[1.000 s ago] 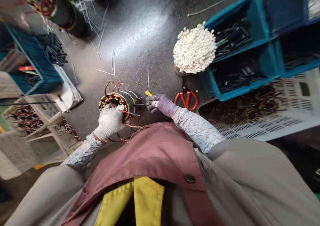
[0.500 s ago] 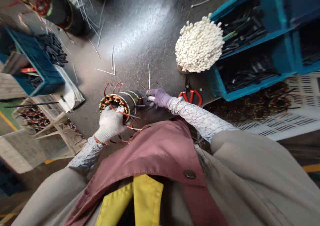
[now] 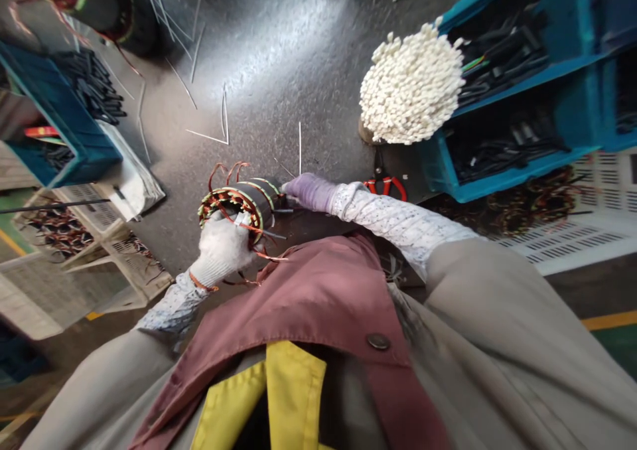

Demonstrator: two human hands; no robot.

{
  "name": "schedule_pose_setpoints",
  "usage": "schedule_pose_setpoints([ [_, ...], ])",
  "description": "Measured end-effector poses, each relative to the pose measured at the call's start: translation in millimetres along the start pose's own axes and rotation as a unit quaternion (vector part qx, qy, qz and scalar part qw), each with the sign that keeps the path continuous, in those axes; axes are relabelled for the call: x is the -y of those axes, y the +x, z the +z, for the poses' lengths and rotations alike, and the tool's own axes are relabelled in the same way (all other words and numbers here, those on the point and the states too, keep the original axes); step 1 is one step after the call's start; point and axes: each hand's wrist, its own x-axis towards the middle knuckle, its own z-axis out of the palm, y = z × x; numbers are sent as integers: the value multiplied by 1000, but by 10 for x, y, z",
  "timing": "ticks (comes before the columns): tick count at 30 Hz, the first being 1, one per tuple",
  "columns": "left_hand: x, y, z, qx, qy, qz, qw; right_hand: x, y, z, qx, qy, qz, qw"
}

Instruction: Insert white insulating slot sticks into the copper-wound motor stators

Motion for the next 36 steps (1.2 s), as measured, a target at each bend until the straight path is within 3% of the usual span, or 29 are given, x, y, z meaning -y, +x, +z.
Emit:
schedule_pose_setpoints([
  [3,-9,-2,-27,18,13,-16,1000,111,115,31,19,34,46,998],
  [6,7,-1,-28,28,22,-29,999,183,145,47,12,164,122,979],
  [8,32,-4,-13,27,27,-26,999,163,91,2,41,315,179,931],
  [11,67,-16,9,17,32,-16,999,69,-30,-115,86,485,280,824],
  [13,75,-23,13,15,34,-21,999,42,-65,-166,110,508,311,796],
  [14,74,-25,12,14,34,-25,999,56,-57,-170,117,491,304,808],
  [17,56,-20,-2,17,36,-30,999,199,48,-104,92,290,221,927],
  [18,49,-17,-9,23,38,-35,998,260,90,-66,70,215,195,954],
  [20,43,-19,-19,37,49,-51,997,354,150,3,36,101,145,984],
  [23,59,-48,-21,45,64,-71,994,363,149,48,38,3,88,995],
  [25,66,-64,-14,35,63,-79,994,306,126,41,36,2,68,997],
  [29,-51,-4,1,15,45,-131,990,235,197,2,8,83,95,992],
  [32,-219,42,-25,16,-6,-226,974,240,258,-28,-6,65,143,988],
  [34,-266,-42,-72,13,-58,-241,969,223,168,-63,-54,53,166,983],
  [36,-230,-256,-117,-32,-110,-184,976,191,-44,-133,-150,45,156,975],
])
